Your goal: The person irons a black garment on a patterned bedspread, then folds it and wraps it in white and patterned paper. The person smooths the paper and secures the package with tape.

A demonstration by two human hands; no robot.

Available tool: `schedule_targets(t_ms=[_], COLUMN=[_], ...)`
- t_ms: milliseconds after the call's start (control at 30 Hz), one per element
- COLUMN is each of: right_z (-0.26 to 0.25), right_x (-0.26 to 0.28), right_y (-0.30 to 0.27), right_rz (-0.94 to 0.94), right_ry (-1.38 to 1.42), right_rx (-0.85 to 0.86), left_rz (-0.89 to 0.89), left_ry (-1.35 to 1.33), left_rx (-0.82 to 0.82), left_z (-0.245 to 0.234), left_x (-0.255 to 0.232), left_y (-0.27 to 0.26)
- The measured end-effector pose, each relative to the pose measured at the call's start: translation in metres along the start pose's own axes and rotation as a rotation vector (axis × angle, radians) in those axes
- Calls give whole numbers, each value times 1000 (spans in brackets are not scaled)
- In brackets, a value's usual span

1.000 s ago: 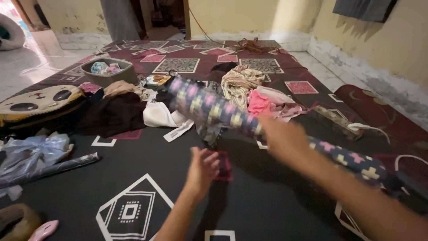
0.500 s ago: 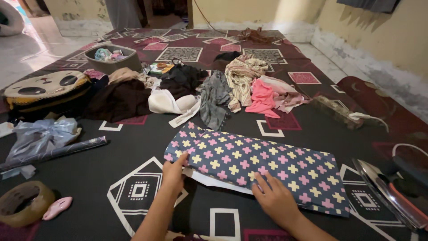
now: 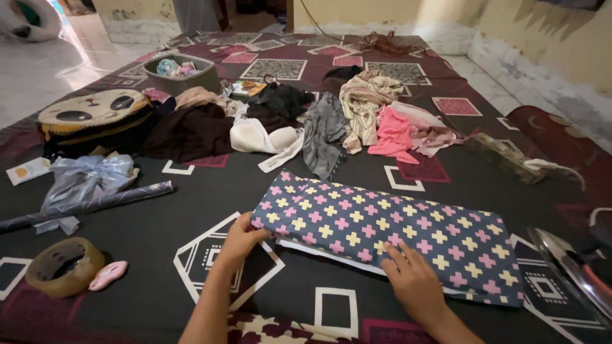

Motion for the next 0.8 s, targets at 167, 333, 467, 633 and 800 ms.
schedule_targets(t_ms=[167,333,467,633,800], right_z=[1,4,5,4,4], right_x=[-1,-2,0,-1,0], right_y=[-1,-2,-2,-2,-1], right_rz=[11,23,26,48,51], right_ry=[14,9,-1,10,20], right_rx=[-8,-17,-25,-20,-6], left_rz=[400,156,182,79,31], left_ry=[17,-207,-159,229,-2], left_rx=[20,81,140,103,110], left_z=[-8,6,4,-7,-7], left_x=[8,8,12,17,4], left_y=[7,11,15,21,11])
Point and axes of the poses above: each hand's wrist, its own y-axis towards the middle knuckle, its own z-axis out of the palm, x = y × z, the point moved 1 cm from there along y, towards the middle knuckle, and after that the axes turned 12 degrees about -x, right-handed, at the moved point
